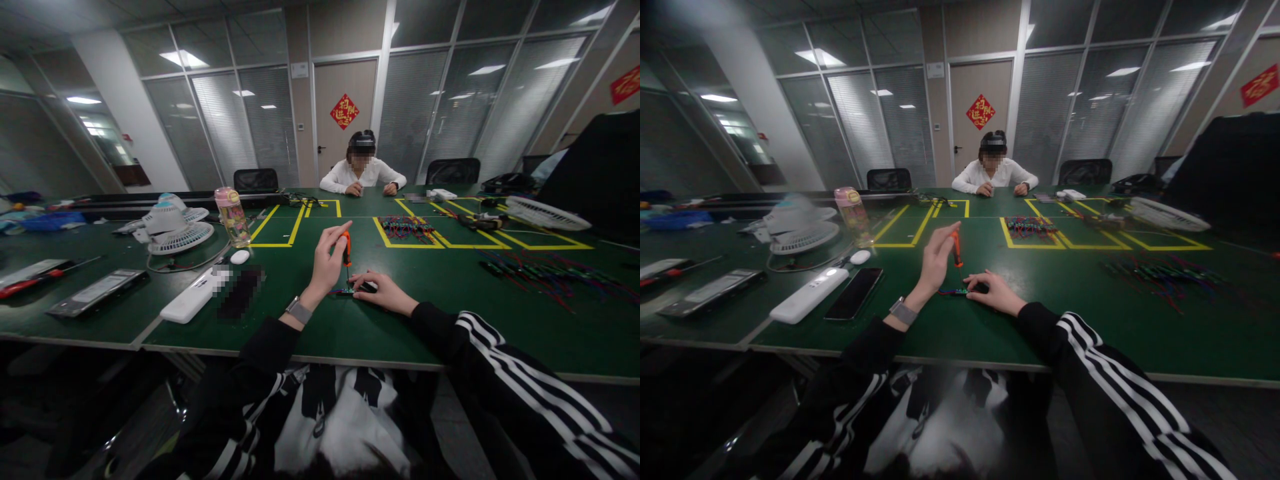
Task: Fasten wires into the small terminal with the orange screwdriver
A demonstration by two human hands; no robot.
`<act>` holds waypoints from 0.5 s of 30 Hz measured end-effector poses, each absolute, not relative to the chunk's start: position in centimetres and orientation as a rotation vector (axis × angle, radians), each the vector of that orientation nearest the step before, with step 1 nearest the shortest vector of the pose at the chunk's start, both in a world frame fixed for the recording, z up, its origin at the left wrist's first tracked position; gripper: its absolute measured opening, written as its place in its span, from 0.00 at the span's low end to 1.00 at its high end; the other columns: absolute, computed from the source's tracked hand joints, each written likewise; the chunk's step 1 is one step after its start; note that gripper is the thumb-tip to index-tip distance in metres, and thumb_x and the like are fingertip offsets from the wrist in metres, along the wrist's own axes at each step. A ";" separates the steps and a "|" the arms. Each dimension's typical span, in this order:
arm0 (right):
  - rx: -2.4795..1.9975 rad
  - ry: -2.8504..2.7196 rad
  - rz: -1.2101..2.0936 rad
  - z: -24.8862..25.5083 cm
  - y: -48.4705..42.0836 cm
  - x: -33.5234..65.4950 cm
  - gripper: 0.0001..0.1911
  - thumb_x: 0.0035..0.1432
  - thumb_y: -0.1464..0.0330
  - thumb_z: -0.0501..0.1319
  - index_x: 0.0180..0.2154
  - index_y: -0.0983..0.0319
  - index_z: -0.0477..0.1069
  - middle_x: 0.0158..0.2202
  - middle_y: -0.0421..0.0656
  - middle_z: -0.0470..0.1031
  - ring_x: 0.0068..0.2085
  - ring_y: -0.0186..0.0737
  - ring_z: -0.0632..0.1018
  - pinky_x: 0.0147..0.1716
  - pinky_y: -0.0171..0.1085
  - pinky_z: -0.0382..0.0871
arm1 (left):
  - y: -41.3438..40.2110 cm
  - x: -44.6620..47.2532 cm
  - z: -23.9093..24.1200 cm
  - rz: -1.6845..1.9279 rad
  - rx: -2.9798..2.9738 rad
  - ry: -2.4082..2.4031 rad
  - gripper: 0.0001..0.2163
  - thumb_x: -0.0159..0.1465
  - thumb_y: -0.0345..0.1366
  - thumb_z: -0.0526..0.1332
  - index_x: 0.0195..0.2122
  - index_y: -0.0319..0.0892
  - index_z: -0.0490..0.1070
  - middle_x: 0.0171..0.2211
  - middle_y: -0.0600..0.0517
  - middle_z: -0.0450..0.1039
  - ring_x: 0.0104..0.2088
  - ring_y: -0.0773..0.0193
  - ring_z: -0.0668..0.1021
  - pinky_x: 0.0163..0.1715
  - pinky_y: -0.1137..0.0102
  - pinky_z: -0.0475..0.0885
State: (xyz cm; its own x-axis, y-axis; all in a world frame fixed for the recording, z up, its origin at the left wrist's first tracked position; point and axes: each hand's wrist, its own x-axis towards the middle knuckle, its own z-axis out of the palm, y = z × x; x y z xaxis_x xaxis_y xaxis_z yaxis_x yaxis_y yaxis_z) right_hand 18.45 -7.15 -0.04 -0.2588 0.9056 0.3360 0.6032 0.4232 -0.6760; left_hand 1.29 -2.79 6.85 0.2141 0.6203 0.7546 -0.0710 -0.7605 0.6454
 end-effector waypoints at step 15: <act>-1.271 -1.966 0.543 -0.4 -6.9 18.6 0.10 0.51 0.60 0.65 0.32 0.59 0.74 0.48 0.47 0.79 0.53 0.51 0.77 0.64 0.61 0.46 | -2.6 1.5 6.5 1.532 1.860 0.449 0.16 0.70 0.37 0.51 0.56 0.47 0.69 0.49 0.48 0.72 0.43 0.65 0.77 0.45 0.68 0.71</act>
State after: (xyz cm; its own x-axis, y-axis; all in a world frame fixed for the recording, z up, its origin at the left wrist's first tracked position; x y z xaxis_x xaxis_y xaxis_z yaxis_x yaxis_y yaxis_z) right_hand 18.55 -6.95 -0.37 -0.2531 0.9047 0.3428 0.6004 0.4248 -0.6776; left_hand 1.49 -2.57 6.52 0.2489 0.6440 0.7234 -0.1521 -0.7117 0.6859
